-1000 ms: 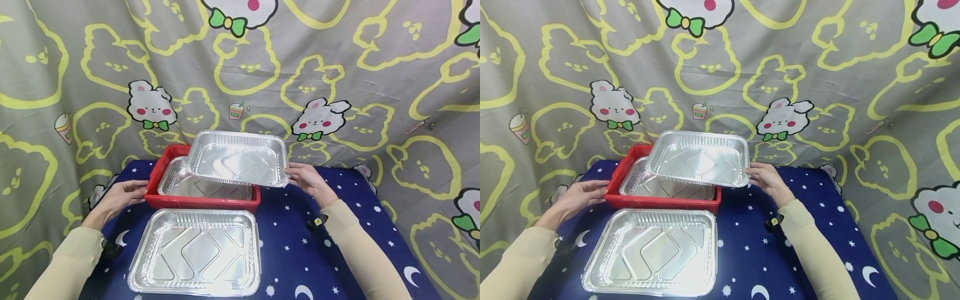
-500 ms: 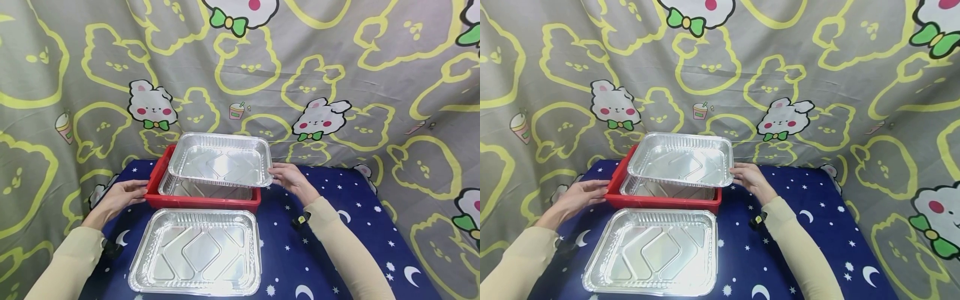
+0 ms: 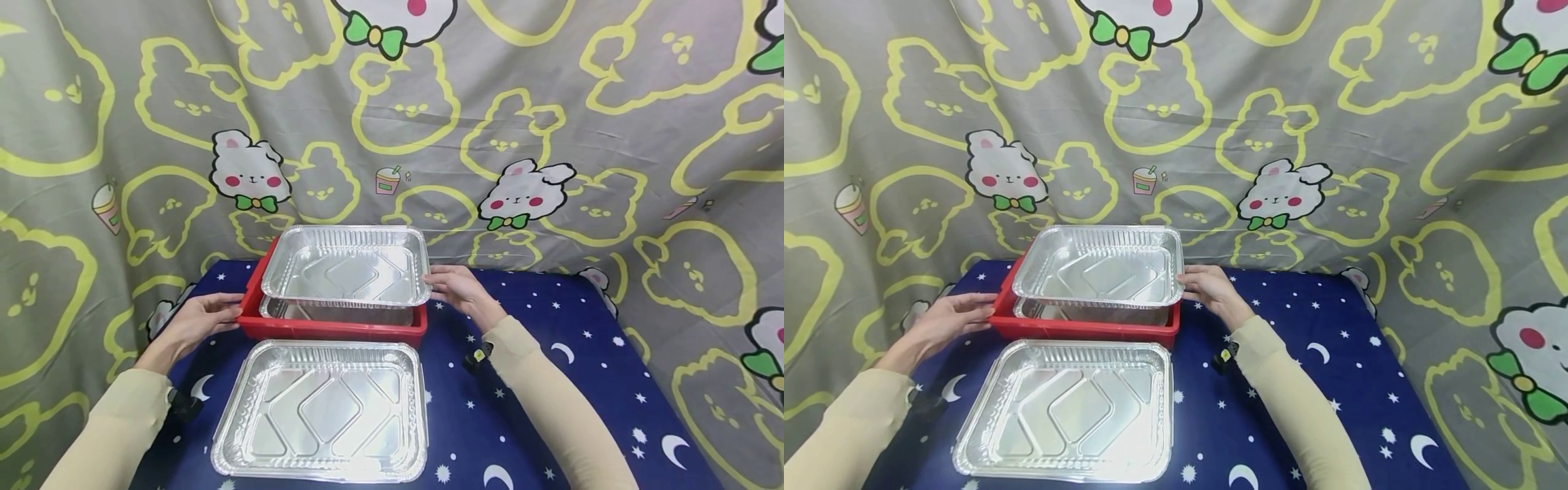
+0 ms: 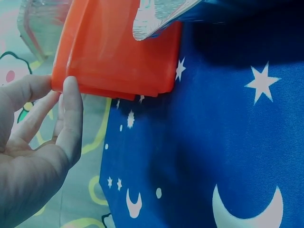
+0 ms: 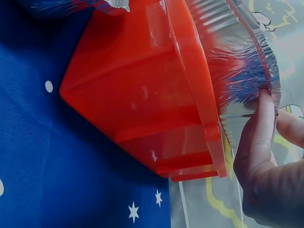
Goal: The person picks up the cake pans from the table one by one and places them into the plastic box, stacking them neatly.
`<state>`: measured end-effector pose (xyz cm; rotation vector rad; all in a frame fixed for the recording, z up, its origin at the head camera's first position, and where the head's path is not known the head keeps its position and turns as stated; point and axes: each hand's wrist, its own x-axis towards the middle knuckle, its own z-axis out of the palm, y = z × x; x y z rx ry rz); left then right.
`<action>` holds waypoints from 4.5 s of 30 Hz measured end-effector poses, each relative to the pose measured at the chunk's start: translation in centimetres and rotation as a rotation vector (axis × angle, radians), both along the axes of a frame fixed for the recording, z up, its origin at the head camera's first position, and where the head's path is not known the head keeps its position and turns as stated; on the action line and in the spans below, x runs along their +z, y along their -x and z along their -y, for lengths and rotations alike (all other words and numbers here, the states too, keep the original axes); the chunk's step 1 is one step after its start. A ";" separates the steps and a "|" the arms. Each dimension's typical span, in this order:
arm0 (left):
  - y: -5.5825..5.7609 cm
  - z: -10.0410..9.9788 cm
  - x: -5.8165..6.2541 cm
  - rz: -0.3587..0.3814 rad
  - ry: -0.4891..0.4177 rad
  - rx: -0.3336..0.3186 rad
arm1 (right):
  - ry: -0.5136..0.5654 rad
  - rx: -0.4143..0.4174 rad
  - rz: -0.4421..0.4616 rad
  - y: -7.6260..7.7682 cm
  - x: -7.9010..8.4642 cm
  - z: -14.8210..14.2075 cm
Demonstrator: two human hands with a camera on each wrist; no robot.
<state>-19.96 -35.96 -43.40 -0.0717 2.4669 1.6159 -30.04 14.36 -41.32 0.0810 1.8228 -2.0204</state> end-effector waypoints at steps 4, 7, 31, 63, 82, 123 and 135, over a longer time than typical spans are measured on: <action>0.1 0.0 0.0 -0.002 0.003 -0.002 | -0.003 -0.008 0.001 0.2 -0.1 0.3; 0.2 -0.1 0.0 -0.002 0.001 0.000 | 0.002 -0.005 0.004 0.3 -0.2 0.5; -0.2 -0.2 0.2 -0.018 -0.022 -0.004 | -0.048 0.008 -0.005 0.2 0.1 2.8; -0.3 -0.1 0.0 -0.018 -0.019 -0.001 | -0.367 0.051 -0.123 -0.1 0.5 1.1; -0.3 -0.3 0.5 -0.017 -0.035 0.000 | -0.147 -0.011 -0.041 -2.5 0.8 -1.0; -0.3 -0.3 0.3 -0.003 -0.017 -0.002 | -0.093 0.065 0.002 -13.4 -5.0 -3.5; -0.3 -0.3 0.5 -0.007 -0.009 -0.005 | -0.074 0.062 0.042 -15.6 -6.6 -2.3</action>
